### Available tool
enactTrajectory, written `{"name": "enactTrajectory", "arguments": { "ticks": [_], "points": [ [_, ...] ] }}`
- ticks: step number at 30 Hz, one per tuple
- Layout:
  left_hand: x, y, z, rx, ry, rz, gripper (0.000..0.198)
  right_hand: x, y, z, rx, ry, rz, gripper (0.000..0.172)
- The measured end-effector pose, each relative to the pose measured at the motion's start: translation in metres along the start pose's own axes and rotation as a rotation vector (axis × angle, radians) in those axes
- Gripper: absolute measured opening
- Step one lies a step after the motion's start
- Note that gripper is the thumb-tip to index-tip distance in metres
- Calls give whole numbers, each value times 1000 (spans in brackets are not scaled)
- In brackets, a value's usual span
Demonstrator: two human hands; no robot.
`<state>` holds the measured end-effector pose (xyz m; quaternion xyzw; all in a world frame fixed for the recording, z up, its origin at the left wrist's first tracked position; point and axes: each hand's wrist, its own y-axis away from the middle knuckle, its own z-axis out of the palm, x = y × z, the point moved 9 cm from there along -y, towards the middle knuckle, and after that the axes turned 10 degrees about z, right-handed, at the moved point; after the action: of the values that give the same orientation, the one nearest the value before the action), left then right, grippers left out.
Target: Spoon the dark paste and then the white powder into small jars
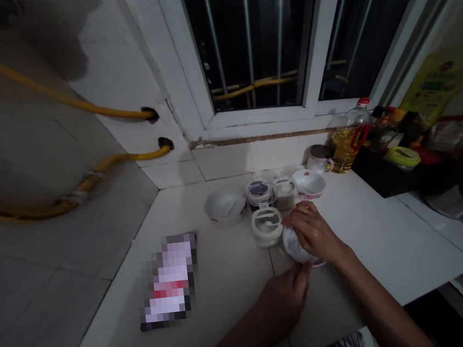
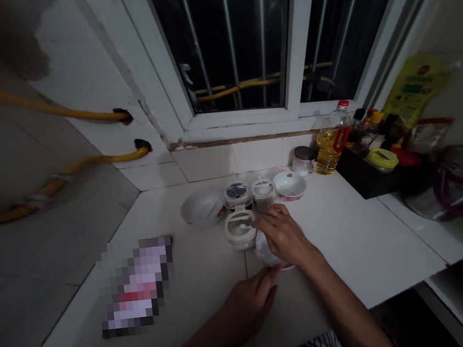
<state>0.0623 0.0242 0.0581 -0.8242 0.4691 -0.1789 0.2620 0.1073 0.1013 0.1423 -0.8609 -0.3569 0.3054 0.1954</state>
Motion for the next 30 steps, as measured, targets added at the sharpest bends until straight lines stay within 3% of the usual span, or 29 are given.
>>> {"name": "enactTrajectory", "arguments": {
  "ticks": [3, 9, 13, 18, 21, 26, 30],
  "points": [
    [1, -1, -2, 4, -21, 10, 34, 11, 1, -14, 99, -48, 87, 25],
    [1, -2, -5, 19, 0, 11, 33, 59, 15, -49, 259, -230, 464, 17],
    [2, -2, -5, 21, 15, 15, 34, 66, 17, -60, 245, -50, 454, 15],
    [1, 0, -2, 5, 24, 9, 34, 54, 8, -36, 97, 158, 332, 16],
    [0, 0, -3, 14, 7, 2, 34, 56, 7, -15, -48, 117, 394, 19],
    [1, -2, -6, 30, -1, 17, 34, 73, 12, -5, -144, -29, 595, 21],
    [1, -2, -7, 42, 5, 24, 34, 75, 13, 4, -218, -185, 596, 21]
  ]
}}
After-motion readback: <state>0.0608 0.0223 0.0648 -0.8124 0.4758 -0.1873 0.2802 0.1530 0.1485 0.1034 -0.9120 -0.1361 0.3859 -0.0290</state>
